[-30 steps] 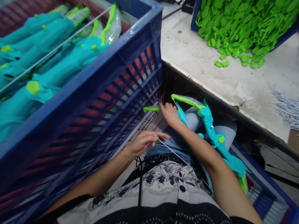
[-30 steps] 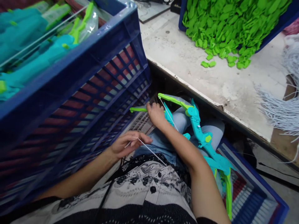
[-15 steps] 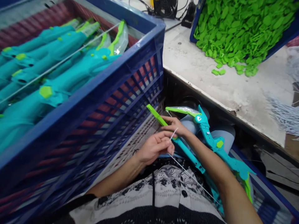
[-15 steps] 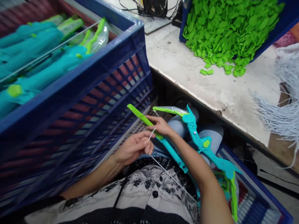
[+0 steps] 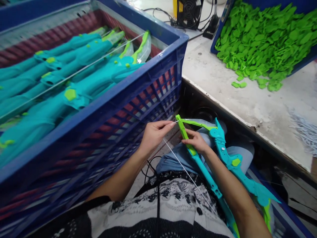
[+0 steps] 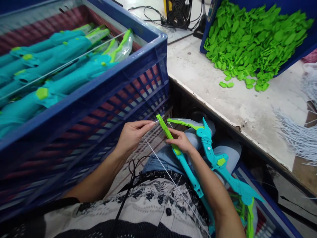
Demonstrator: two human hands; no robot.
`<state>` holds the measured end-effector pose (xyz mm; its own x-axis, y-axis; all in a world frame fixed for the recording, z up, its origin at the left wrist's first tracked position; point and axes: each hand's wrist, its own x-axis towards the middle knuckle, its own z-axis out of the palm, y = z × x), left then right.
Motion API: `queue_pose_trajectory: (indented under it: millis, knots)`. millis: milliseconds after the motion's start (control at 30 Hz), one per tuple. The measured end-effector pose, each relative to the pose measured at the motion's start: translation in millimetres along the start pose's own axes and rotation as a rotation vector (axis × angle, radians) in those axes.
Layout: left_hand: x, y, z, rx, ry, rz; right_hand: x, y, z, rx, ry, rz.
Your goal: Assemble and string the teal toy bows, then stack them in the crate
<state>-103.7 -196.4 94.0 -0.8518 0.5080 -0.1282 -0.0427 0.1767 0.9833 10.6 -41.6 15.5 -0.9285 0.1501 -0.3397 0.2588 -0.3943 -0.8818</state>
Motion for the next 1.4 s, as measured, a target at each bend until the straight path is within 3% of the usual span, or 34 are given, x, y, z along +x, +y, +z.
queue_pose_trajectory:
  millis: [467, 767, 933, 1100, 1233, 1400]
  knots:
    - [1.9, 8.3, 1.9, 0.198, 0.01, 0.131, 0.6, 1.5, 0.1, 0.001, 0.004, 0.006]
    - [5.1, 7.0, 12.6, 0.091, 0.0, 0.12, 0.8, 7.0, 1.6, -0.074, -0.006, -0.055]
    - [8.4, 4.8, 20.5, 0.13, 0.046, 0.127, -4.9, -4.9, 11.4, -0.491, 0.107, -0.351]
    - [10.9, 4.5, 22.8, 0.194, 0.073, 0.153, -1.8, -53.9, 25.0, -0.793, 0.332, -0.756]
    - [12.5, 5.1, 24.3, 0.207, 0.071, 0.169, 10.3, -88.3, 31.2, -0.913, 0.288, -0.915]
    - [14.5, 4.4, 25.7, 0.177, 0.069, 0.175, 18.6, -106.1, 25.8, -1.08, 0.138, -0.948]
